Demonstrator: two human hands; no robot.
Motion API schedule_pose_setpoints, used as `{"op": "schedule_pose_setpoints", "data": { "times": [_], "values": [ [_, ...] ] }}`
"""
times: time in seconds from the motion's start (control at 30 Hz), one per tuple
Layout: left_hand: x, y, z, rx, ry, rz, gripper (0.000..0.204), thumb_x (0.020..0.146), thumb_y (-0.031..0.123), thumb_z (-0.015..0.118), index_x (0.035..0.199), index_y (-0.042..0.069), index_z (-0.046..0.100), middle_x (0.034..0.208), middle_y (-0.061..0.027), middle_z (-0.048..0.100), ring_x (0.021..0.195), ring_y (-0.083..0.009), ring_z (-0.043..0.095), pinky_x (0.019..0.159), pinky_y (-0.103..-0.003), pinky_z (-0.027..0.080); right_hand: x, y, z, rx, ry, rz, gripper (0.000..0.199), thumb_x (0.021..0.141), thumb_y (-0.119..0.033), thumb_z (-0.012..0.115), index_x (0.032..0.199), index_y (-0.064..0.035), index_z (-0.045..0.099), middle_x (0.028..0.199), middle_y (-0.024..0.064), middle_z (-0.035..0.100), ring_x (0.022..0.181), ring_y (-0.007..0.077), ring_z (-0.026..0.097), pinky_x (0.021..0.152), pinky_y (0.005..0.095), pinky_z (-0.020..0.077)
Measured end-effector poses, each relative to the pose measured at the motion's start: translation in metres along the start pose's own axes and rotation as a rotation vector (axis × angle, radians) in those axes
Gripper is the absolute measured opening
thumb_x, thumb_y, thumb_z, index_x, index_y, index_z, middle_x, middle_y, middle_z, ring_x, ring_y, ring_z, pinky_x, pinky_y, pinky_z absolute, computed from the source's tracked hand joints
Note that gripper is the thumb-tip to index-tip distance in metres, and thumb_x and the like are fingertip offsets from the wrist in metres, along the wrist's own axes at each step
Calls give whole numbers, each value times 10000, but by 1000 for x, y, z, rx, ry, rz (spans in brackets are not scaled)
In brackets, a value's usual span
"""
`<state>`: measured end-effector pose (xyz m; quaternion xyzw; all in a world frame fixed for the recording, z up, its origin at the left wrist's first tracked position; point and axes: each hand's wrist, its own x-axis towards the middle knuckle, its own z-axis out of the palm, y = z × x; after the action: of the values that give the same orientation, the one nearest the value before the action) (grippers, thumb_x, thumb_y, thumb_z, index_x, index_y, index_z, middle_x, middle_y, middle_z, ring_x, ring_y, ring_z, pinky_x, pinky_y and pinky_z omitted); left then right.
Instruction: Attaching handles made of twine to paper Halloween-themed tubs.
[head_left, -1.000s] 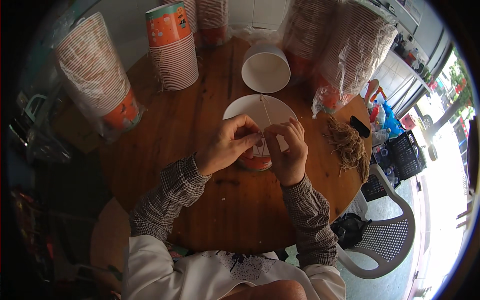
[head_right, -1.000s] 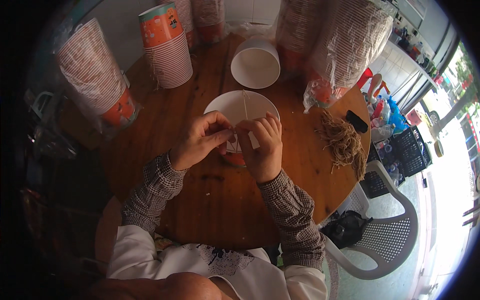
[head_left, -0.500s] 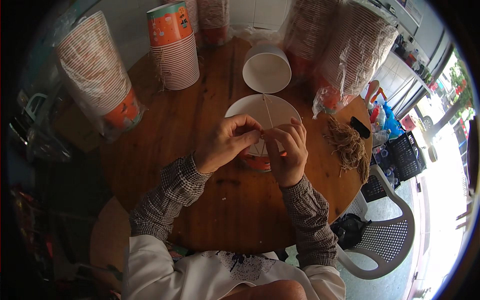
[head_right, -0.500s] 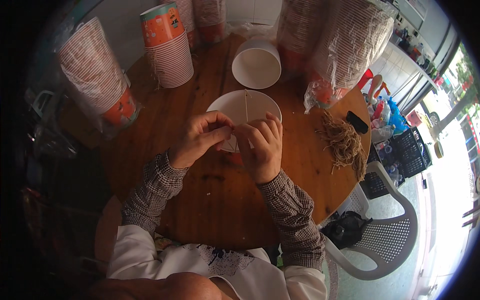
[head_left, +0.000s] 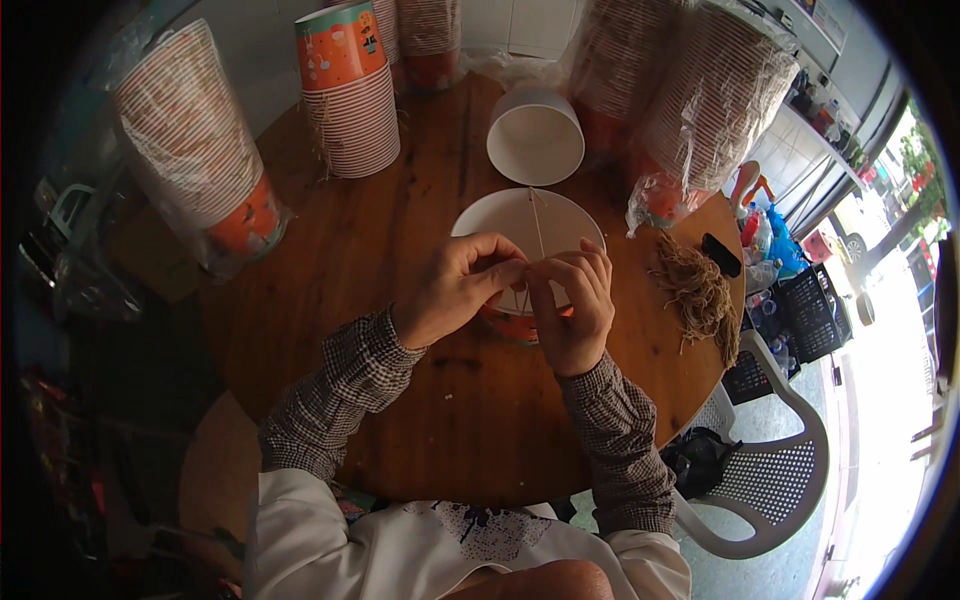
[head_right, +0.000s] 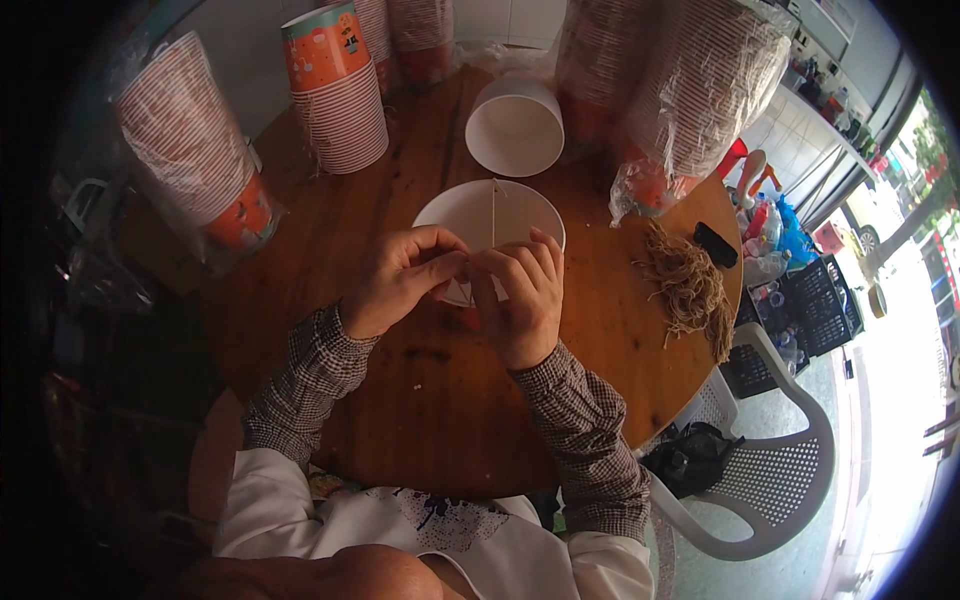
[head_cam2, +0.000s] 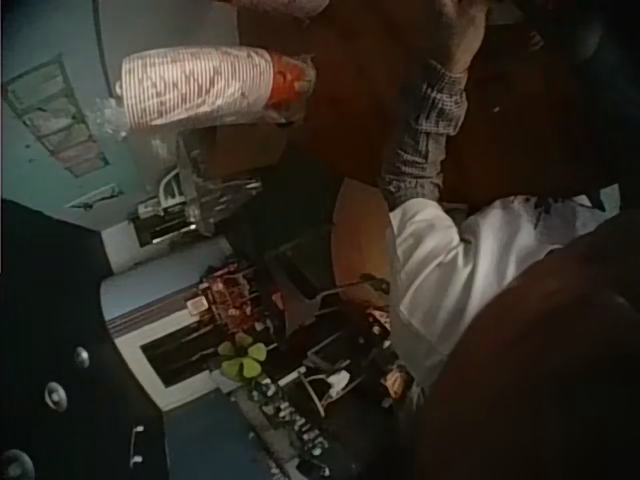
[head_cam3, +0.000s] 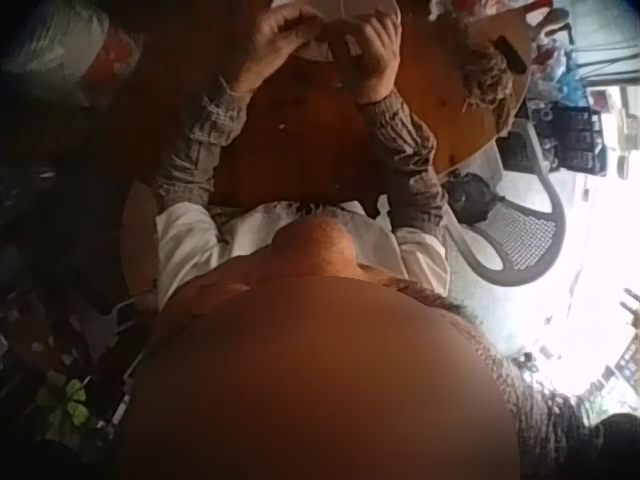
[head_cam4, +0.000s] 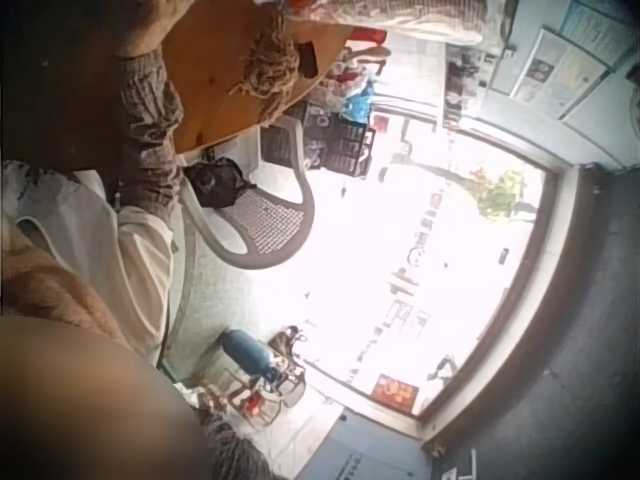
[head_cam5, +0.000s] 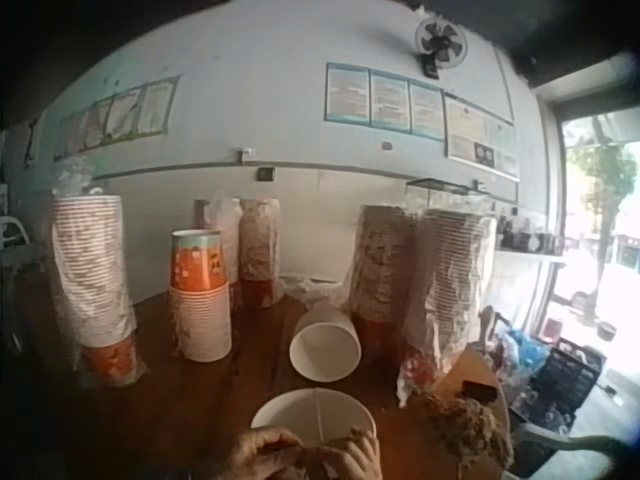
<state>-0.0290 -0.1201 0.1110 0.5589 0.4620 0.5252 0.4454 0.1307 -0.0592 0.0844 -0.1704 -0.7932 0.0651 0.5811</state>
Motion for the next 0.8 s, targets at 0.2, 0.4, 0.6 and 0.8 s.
{"op": "schedule_pose_setpoints", "data": {
  "times": [0.2,0.4,0.6,0.8],
  "values": [
    [-2,6,2,-29,-12,-35,152,924,122,618,1003,-6,641,834,-1,644,651,-23,521,587,-168,443,0,-2,1,-21,1,57,177,744,3,673,894,-73,616,804,38,617,824,220,599,960,435,401],
    [-1,3,-2,54,-13,35,172,921,160,628,994,7,658,869,-9,661,769,-40,604,592,-200,521,0,1,-1,136,-40,183,122,784,5,658,880,-53,608,801,51,640,804,241,614,976,445,398],
    [0,6,-9,52,-22,-16,160,926,162,609,968,13,649,869,9,636,792,-45,589,703,-204,514,1,-2,-2,157,-85,209,112,797,13,642,882,-50,608,820,50,653,827,241,629,993,455,390],
    [-2,12,-13,-105,-150,-89,178,924,167,599,996,8,636,913,0,623,898,-59,576,825,-218,478,-1,0,-2,202,-102,227,135,795,18,640,899,-61,603,841,37,657,845,229,635,1005,452,378]
  ]
}}
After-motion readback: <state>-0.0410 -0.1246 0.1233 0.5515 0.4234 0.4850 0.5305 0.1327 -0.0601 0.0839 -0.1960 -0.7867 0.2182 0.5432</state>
